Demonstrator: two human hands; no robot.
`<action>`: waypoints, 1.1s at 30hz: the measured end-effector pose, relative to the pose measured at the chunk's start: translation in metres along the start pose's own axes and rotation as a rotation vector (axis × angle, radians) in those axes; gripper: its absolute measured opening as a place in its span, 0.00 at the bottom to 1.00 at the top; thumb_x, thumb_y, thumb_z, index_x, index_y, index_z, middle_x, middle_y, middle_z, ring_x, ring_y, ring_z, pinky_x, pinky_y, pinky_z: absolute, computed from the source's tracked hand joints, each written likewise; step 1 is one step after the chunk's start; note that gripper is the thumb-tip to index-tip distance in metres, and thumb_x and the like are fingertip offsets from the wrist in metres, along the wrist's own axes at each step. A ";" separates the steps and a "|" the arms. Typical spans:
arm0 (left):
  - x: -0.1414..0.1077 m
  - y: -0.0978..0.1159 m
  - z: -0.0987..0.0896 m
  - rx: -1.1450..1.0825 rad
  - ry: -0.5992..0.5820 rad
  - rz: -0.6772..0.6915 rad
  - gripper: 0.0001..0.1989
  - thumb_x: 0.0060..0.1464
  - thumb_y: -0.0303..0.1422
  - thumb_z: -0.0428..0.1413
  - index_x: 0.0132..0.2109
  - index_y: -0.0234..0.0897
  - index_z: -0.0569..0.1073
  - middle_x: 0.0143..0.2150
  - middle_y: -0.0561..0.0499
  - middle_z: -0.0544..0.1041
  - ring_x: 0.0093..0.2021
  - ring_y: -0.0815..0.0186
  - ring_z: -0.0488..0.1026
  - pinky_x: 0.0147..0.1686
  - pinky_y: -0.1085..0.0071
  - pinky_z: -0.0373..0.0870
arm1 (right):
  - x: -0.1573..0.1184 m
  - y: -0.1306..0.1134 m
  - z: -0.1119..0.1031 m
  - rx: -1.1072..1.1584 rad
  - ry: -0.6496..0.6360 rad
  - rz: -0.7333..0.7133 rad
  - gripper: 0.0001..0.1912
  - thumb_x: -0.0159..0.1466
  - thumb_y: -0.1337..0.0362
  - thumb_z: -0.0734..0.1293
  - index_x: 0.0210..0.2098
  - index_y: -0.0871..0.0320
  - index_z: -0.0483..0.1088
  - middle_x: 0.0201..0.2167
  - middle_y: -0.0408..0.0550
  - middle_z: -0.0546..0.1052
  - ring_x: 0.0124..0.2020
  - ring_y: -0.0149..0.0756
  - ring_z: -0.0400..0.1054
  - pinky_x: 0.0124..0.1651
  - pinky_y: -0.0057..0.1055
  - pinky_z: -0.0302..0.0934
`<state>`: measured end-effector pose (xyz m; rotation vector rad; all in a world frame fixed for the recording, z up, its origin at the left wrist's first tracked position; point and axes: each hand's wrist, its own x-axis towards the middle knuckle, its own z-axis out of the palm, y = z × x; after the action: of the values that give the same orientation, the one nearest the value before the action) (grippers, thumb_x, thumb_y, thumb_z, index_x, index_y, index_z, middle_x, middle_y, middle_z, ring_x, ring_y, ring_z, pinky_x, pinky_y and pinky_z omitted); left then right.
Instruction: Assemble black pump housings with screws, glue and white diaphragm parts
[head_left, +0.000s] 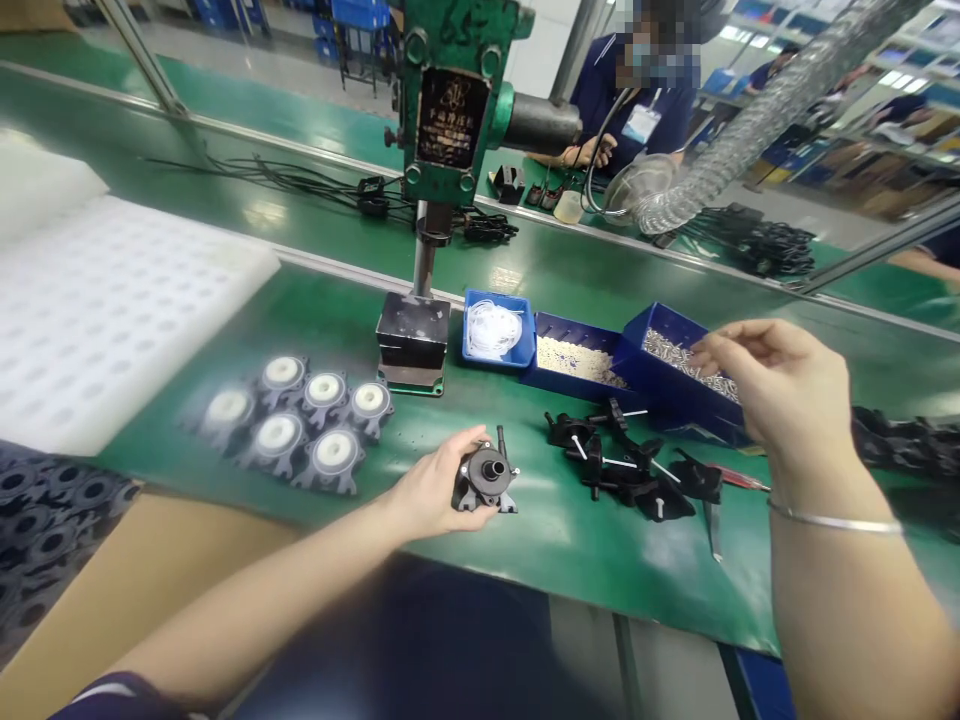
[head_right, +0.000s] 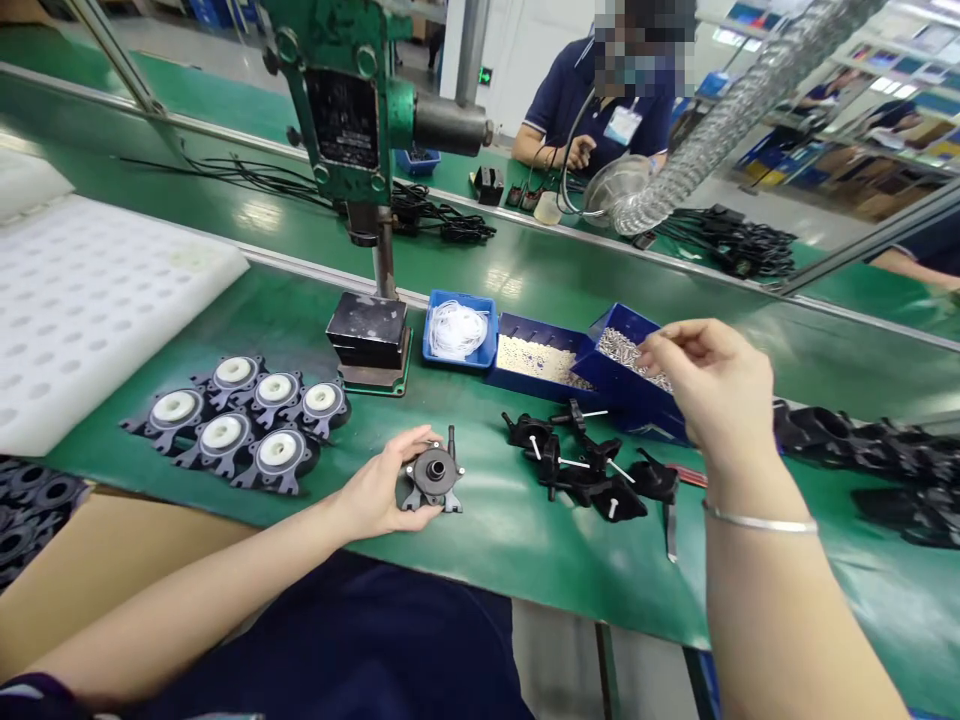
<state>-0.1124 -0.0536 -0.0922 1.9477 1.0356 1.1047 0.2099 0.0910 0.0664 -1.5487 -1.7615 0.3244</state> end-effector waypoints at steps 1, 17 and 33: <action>0.000 0.000 0.000 0.005 0.006 0.010 0.51 0.47 0.35 0.66 0.69 0.39 0.43 0.60 0.36 0.68 0.60 0.51 0.70 0.58 0.53 0.70 | -0.018 -0.014 0.004 0.030 -0.052 -0.054 0.10 0.66 0.59 0.70 0.39 0.62 0.71 0.32 0.50 0.74 0.31 0.30 0.70 0.35 0.23 0.66; 0.000 0.001 -0.003 0.018 0.009 0.036 0.49 0.48 0.35 0.64 0.69 0.39 0.43 0.62 0.37 0.67 0.61 0.51 0.68 0.58 0.55 0.70 | -0.165 -0.071 0.095 0.085 -0.548 -0.524 0.07 0.73 0.65 0.61 0.42 0.60 0.70 0.32 0.45 0.71 0.29 0.25 0.64 0.34 0.22 0.58; 0.003 0.003 -0.006 0.029 -0.014 0.076 0.45 0.49 0.33 0.62 0.68 0.41 0.47 0.63 0.39 0.64 0.63 0.52 0.64 0.60 0.53 0.67 | -0.172 -0.066 0.094 0.072 -0.553 -0.557 0.10 0.73 0.68 0.61 0.53 0.58 0.67 0.35 0.46 0.70 0.33 0.26 0.66 0.35 0.23 0.61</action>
<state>-0.1159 -0.0518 -0.0861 2.0294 0.9824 1.1210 0.0949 -0.0582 -0.0187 -0.9000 -2.4848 0.5595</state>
